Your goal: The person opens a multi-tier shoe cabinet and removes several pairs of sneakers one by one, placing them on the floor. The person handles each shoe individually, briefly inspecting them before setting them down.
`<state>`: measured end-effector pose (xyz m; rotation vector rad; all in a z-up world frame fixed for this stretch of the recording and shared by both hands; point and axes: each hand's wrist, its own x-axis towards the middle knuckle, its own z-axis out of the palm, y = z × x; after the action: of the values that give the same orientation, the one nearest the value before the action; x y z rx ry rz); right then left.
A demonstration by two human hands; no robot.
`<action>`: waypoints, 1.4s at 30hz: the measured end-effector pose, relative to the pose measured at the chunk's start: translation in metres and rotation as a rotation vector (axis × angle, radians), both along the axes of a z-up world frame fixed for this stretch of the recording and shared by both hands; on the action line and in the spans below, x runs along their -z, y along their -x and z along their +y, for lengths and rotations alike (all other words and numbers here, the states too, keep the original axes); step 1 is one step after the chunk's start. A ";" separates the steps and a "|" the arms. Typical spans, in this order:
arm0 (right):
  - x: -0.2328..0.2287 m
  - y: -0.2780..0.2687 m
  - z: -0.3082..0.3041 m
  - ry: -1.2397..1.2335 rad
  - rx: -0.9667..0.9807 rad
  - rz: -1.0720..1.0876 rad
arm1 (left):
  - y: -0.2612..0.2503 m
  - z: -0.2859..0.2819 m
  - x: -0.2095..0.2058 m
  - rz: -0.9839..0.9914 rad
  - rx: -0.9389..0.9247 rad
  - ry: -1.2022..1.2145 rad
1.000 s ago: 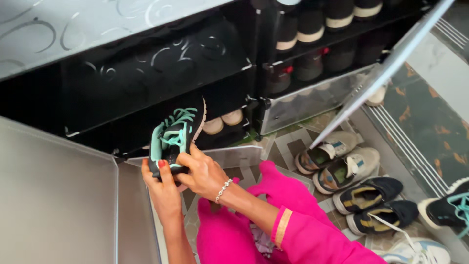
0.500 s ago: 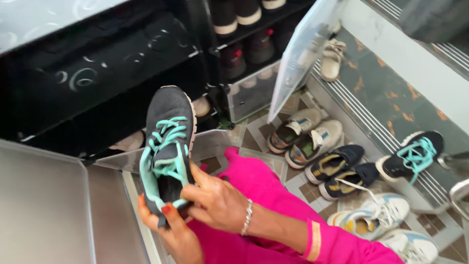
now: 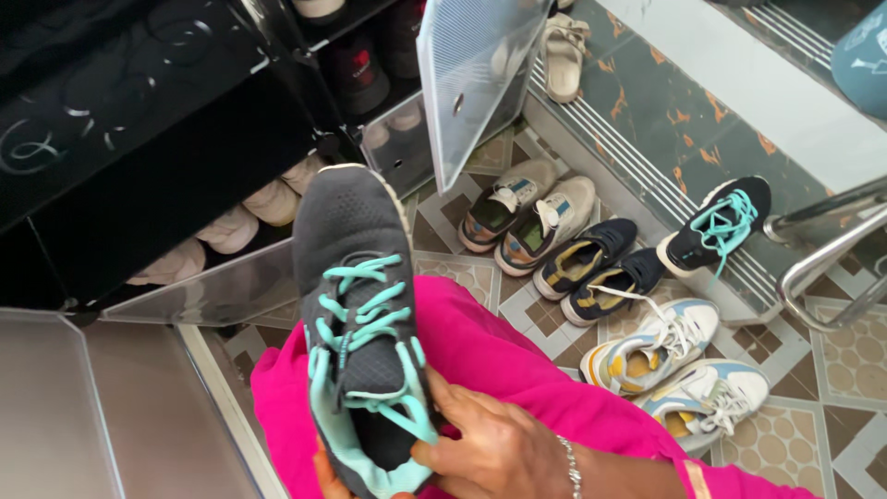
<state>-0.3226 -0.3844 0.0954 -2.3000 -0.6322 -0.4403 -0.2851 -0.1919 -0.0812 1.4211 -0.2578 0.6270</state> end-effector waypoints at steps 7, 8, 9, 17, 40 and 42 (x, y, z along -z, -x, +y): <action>0.006 0.030 -0.021 0.038 0.097 -0.055 | 0.015 -0.033 -0.018 0.040 0.183 0.046; 0.004 0.033 -0.025 0.028 0.105 -0.066 | 0.018 -0.038 -0.020 0.044 0.207 0.052; 0.003 0.035 -0.028 0.019 0.112 -0.077 | 0.019 -0.042 -0.021 0.055 0.227 0.060; -0.007 0.050 -0.049 -0.022 0.266 -0.013 | 0.027 -0.085 -0.042 0.116 0.385 0.125; 0.033 0.033 -0.180 -0.235 0.969 0.145 | -0.013 -0.269 -0.115 0.347 0.731 -0.477; 0.044 0.029 -0.200 -0.265 0.973 0.109 | -0.021 -0.291 -0.109 0.364 0.765 -0.519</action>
<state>-0.3520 -0.5841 0.0516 -2.2107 0.6213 -0.7667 -0.2646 -0.4825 0.0274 1.7364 -0.6609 -0.3532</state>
